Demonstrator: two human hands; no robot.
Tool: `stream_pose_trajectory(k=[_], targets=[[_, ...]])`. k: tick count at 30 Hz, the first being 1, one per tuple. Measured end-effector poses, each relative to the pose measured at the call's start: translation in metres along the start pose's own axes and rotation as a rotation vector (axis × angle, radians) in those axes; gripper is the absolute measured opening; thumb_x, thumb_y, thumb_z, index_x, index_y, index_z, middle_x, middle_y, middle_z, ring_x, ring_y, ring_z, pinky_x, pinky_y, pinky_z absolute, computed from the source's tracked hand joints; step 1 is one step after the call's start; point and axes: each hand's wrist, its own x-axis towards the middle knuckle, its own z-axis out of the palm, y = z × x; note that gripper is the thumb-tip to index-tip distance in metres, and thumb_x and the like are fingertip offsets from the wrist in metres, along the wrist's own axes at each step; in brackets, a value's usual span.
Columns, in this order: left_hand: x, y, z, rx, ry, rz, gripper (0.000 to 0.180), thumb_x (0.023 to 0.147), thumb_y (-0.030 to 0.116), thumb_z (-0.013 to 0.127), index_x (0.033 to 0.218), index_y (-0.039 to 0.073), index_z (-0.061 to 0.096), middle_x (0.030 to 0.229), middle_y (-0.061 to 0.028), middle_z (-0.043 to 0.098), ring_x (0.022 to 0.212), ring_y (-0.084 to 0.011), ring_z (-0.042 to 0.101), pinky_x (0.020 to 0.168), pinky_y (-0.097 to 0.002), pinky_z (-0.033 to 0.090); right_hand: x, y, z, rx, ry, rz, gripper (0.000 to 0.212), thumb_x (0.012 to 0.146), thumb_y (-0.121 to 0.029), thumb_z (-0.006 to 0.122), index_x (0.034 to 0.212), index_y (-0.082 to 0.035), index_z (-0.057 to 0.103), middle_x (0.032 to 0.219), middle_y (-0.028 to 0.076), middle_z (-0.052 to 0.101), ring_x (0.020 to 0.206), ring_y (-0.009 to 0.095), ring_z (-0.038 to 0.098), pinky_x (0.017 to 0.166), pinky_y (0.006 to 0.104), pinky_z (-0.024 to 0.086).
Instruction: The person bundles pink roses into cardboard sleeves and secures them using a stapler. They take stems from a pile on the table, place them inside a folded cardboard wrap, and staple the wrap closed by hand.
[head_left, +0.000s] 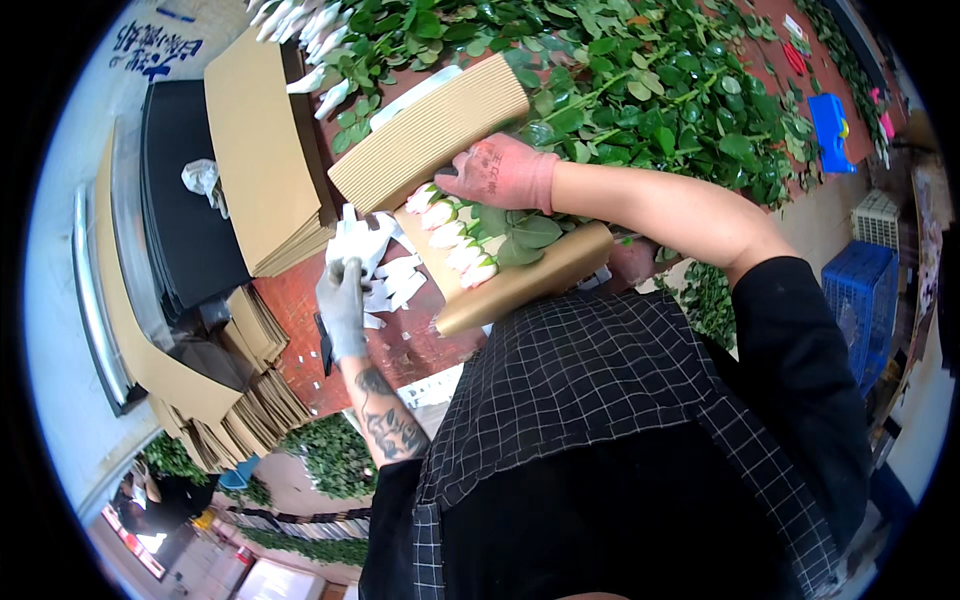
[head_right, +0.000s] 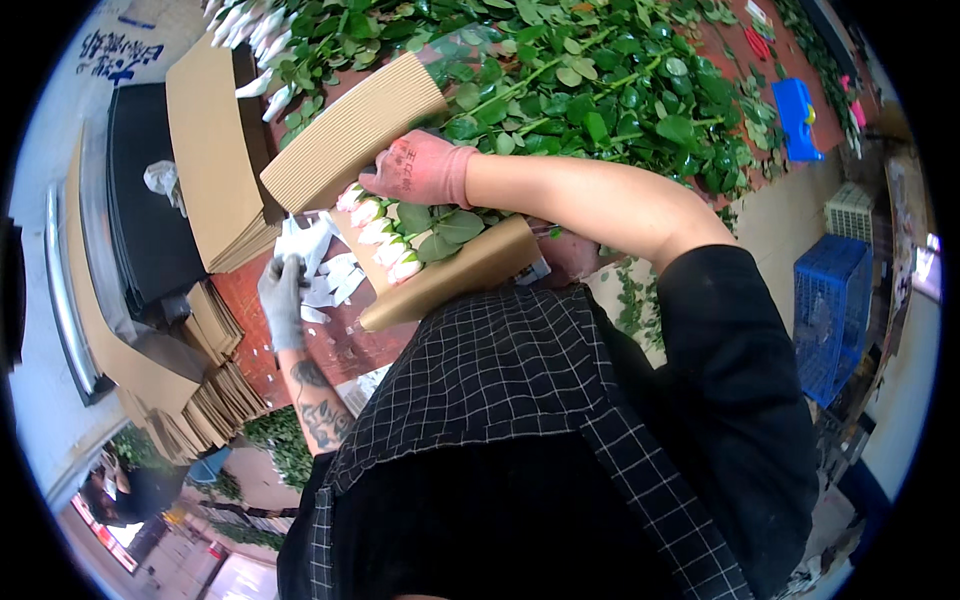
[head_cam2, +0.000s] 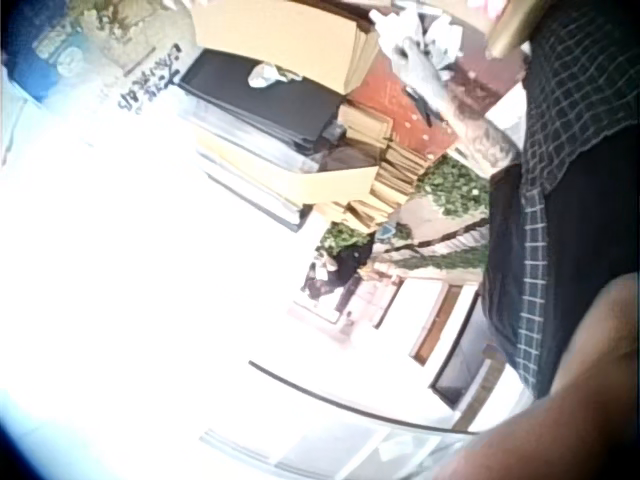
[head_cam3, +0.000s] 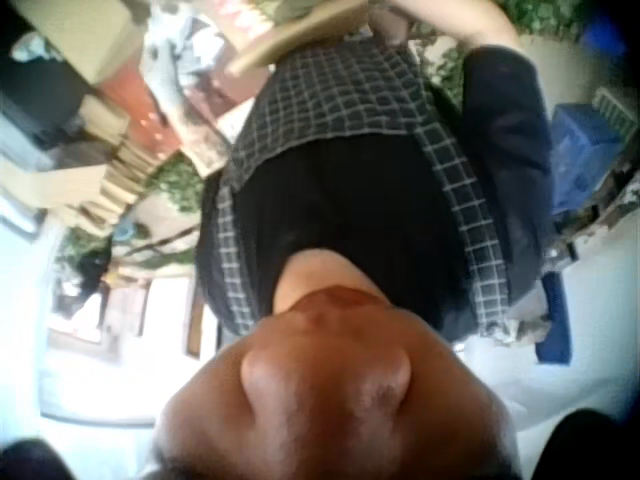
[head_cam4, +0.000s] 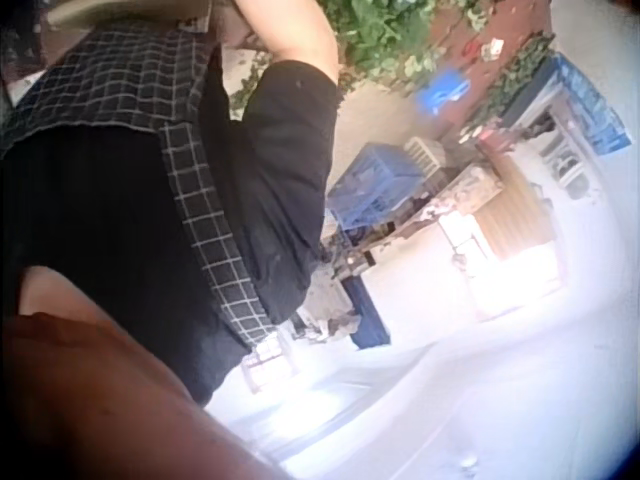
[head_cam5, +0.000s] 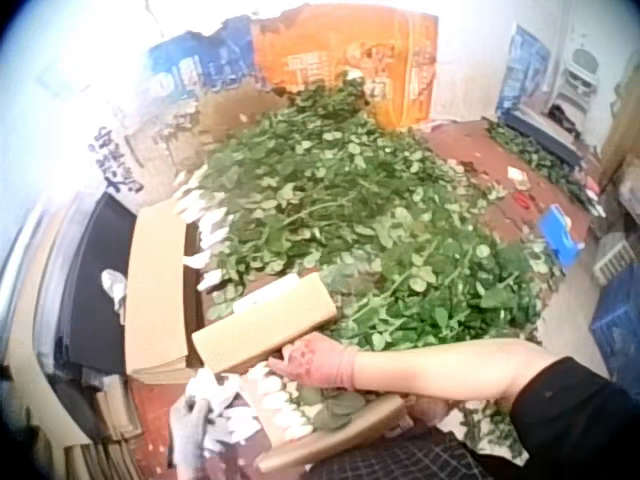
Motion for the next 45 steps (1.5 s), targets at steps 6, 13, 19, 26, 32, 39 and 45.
stream_pose_trajectory(k=[6,13,19,26,32,39,45], targets=[[-0.051,0.101,0.024,0.476,-0.176,0.531,0.039,0.086,0.022,0.065,0.121,0.005,0.062,0.114,-0.0176,0.066,0.097,-0.0280,0.065,0.082,-0.0374,0.051,-0.005,0.009,-0.008,0.008,-0.220,0.028,0.020,0.086,-0.014,0.048,0.104,-0.008,0.055,0.079,0.009,0.062,0.075,0.023,0.065,0.061,0.0348,0.052],[-0.046,0.103,0.084,0.916,-0.354,0.870,0.085,0.073,0.038,0.068,0.145,0.006,0.035,0.147,-0.0279,0.031,0.136,-0.0428,0.031,0.112,-0.0489,0.024,-0.064,-0.010,-0.083,0.246,0.202,0.208,0.047,0.081,-0.025,0.063,0.123,-0.008,0.054,0.117,0.017,0.060,0.106,0.031,0.061,0.093,0.0415,0.047],[-0.045,0.100,0.087,0.952,-0.397,0.838,0.093,0.066,0.036,0.074,0.143,0.001,0.034,0.149,-0.0306,0.025,0.138,-0.0473,0.023,0.114,-0.0518,0.020,-0.181,-0.003,-0.135,1.490,0.186,1.407,0.020,0.089,-0.014,0.057,0.100,0.001,0.063,0.094,0.009,0.065,0.084,0.018,0.065,0.078,0.0319,0.053],[-0.044,0.097,0.087,0.939,-0.427,0.828,0.095,0.067,0.038,0.074,0.142,-0.001,0.033,0.149,-0.0327,0.022,0.137,-0.0514,0.022,0.113,-0.0528,0.022,-0.211,-0.036,-0.059,0.940,0.530,1.155,0.010,0.092,-0.009,0.056,0.102,-0.005,0.058,0.083,0.002,0.059,0.073,0.016,0.057,0.066,0.0309,0.048],[-0.044,0.096,0.091,0.962,-0.456,0.840,0.097,0.068,0.037,0.076,0.144,-0.002,0.029,0.150,-0.0317,0.019,0.139,-0.0493,0.019,0.113,-0.0525,0.022,-0.188,-0.021,-0.046,1.578,1.029,1.180,0.012,0.091,-0.013,0.058,0.101,-0.010,0.055,0.094,0.001,0.057,0.087,0.013,0.058,0.077,0.0277,0.049],[-0.042,0.092,0.083,0.836,-0.399,0.823,0.100,0.067,0.035,0.076,0.149,0.007,0.026,0.150,-0.0290,0.024,0.138,-0.0461,0.023,0.113,-0.0520,0.021,-0.194,0.001,-0.047,1.844,0.792,1.328,0.023,0.091,-0.015,0.060,0.111,-0.004,0.058,0.103,0.004,0.061,0.093,0.014,0.062,0.075,0.0297,0.052],[-0.042,0.090,0.080,0.648,-0.277,0.856,0.077,0.073,0.039,0.069,0.138,0.004,0.044,0.141,-0.0252,0.041,0.131,-0.0395,0.039,0.109,-0.0474,0.030,-0.208,-0.003,-0.139,0.652,-0.023,1.351,0.027,0.081,-0.013,0.057,0.101,0.002,0.068,0.104,0.010,0.069,0.091,0.018,0.064,0.082,0.0299,0.049]])
